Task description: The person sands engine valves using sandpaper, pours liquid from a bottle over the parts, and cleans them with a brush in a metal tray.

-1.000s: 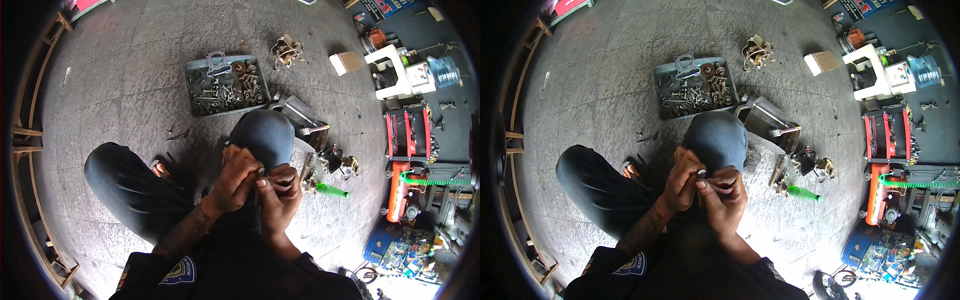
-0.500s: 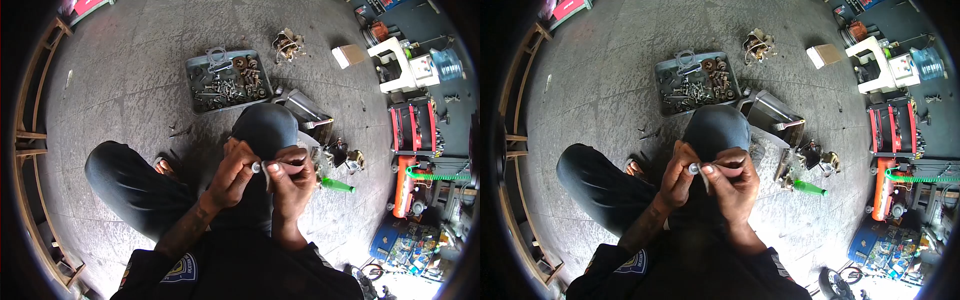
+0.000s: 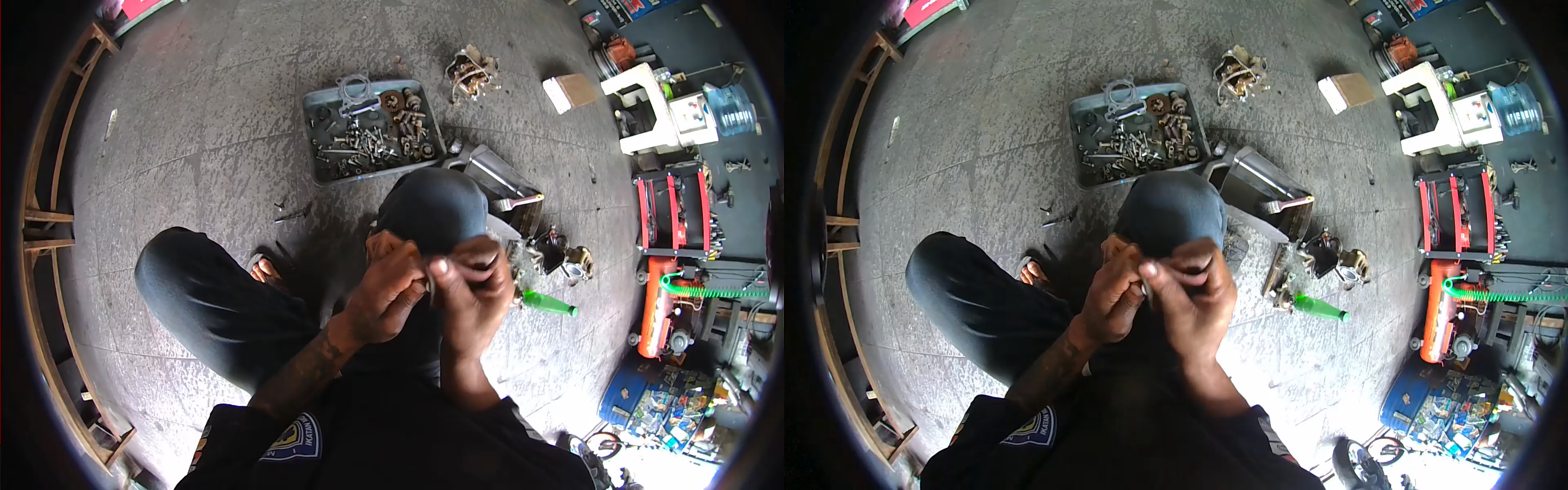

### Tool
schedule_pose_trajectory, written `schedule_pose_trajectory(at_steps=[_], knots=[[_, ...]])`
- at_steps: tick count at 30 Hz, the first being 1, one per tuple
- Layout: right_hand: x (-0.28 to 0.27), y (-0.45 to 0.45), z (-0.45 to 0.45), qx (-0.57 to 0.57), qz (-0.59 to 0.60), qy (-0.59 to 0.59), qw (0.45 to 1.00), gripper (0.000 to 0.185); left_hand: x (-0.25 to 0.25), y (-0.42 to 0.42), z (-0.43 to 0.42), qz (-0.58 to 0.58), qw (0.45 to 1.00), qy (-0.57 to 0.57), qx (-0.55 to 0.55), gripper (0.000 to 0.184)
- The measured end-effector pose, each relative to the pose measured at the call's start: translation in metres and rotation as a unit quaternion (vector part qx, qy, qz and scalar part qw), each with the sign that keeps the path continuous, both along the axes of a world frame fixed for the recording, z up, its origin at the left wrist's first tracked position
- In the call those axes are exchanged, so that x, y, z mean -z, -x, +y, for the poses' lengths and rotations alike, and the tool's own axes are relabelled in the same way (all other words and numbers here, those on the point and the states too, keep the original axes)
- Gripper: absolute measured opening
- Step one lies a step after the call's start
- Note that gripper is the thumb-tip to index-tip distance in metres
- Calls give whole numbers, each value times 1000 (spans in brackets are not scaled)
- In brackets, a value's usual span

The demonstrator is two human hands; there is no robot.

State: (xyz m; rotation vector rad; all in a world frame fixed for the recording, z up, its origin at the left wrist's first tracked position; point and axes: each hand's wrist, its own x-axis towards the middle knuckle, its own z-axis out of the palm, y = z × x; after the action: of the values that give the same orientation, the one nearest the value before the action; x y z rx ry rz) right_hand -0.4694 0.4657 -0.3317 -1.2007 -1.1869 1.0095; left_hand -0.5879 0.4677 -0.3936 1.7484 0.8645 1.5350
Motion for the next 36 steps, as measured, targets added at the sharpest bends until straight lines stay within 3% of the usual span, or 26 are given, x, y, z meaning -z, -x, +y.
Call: schedule_pose_trajectory(at_steps=[7, 11, 15, 17, 23, 24, 28, 31, 32, 35, 36], knots=[[9, 0, -11, 18, 14, 10, 1000, 25, 1, -2, 1, -29, 997, 75, 10, 10], [6, 3, -6, 38, 5, -37, 999, 26, 0, -2, -3, 0, 999, 50, 6, 13], [0, 3, -4, 51, 24, 9, 998, 23, 0, -3, -1, -10, 998, 61, 6, 14], [4, 2, -3, 57, -44, -42, 997, 24, -2, -3, 1, -13, 999, 49, 14, 13], [3, 1, -5, 46, 55, 15, 997, 26, 1, -6, -5, -45, 993, 107, 13, 12], [11, -3, -2, 42, -7, -32, 999, 26, 2, -4, -4, -14, 996, 89, 10, 12], [12, -3, -18, 29, 43, 9, 999, 23, 0, -4, 0, -9, 997, 77, -5, 14], [5, -1, -7, 48, 22, 24, 998, 22, -2, -4, -2, 23, 997, 71, -4, 15], [9, -2, -9, 45, -17, -28, 998, 23, -2, -4, 0, 25, 998, 65, -6, 15], [9, -2, -14, 44, 26, 4, 999, 23, 0, -4, 1, -11, 997, 79, 4, 14], [4, -6, -9, 33, -38, 5, 999, 23, 0, -5, -1, 0, 996, 93, 6, 14]])
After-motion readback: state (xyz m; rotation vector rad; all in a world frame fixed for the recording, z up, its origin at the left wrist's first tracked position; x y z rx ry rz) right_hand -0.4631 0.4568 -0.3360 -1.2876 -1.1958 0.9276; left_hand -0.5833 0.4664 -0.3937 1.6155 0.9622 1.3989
